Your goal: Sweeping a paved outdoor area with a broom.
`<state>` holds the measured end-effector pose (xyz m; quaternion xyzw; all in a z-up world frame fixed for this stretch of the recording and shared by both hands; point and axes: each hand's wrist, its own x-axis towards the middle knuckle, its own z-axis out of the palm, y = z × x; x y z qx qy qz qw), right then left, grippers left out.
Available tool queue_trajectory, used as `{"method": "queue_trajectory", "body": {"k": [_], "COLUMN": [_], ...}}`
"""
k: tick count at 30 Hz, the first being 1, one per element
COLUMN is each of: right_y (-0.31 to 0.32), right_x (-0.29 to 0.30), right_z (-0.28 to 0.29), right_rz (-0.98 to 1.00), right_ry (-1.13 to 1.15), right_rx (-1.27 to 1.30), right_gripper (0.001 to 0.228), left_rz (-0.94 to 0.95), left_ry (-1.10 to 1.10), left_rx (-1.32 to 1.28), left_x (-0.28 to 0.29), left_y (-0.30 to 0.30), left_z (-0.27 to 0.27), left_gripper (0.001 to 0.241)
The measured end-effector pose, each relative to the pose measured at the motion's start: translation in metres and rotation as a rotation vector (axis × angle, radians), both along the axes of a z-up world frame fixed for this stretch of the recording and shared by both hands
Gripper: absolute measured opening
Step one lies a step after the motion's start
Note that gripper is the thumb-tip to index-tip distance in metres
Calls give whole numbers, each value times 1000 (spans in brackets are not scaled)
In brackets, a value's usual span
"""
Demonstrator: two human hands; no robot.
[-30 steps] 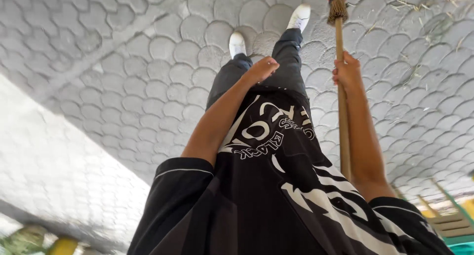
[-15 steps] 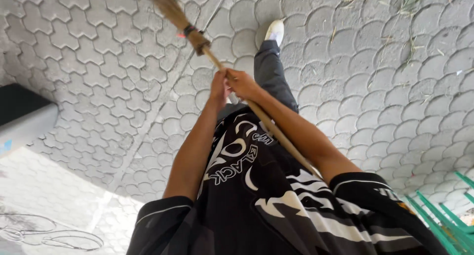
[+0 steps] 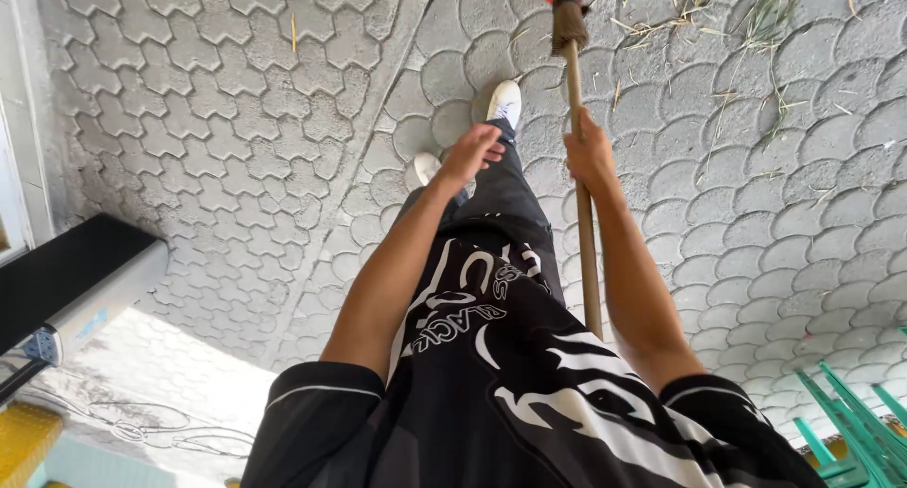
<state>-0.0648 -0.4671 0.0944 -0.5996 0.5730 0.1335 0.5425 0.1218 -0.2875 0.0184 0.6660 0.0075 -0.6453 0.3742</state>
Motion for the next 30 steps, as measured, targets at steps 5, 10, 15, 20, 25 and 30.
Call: {"method": "queue_trajectory", "body": {"k": [5,10,15,20,25,30], "right_y": [-16,29,79,175,220,200], "right_x": [-25,26,123,210,283,227], "right_z": [60,62,72,36,-42,-80], "right_rz": [-129,154,381,409,220,-175], "right_ry": [-78,-8,-27,-165,-125,-65], "right_rx": [187,188,313,390,437,493], "right_gripper": [59,63,65,55,49,42], "left_rz": [-89,12,516,769,834,473], "left_ry": [155,231,168,-367,-46,285], "left_rx": [8,33,102,265,297,216], "left_x": [-22,-9,16,76,144,172], "left_y": [-24,-31,35,160,205,166], "left_z": [1,16,-54,-100,-70,-30], "left_gripper": [56,65,79,37,49,55]}}
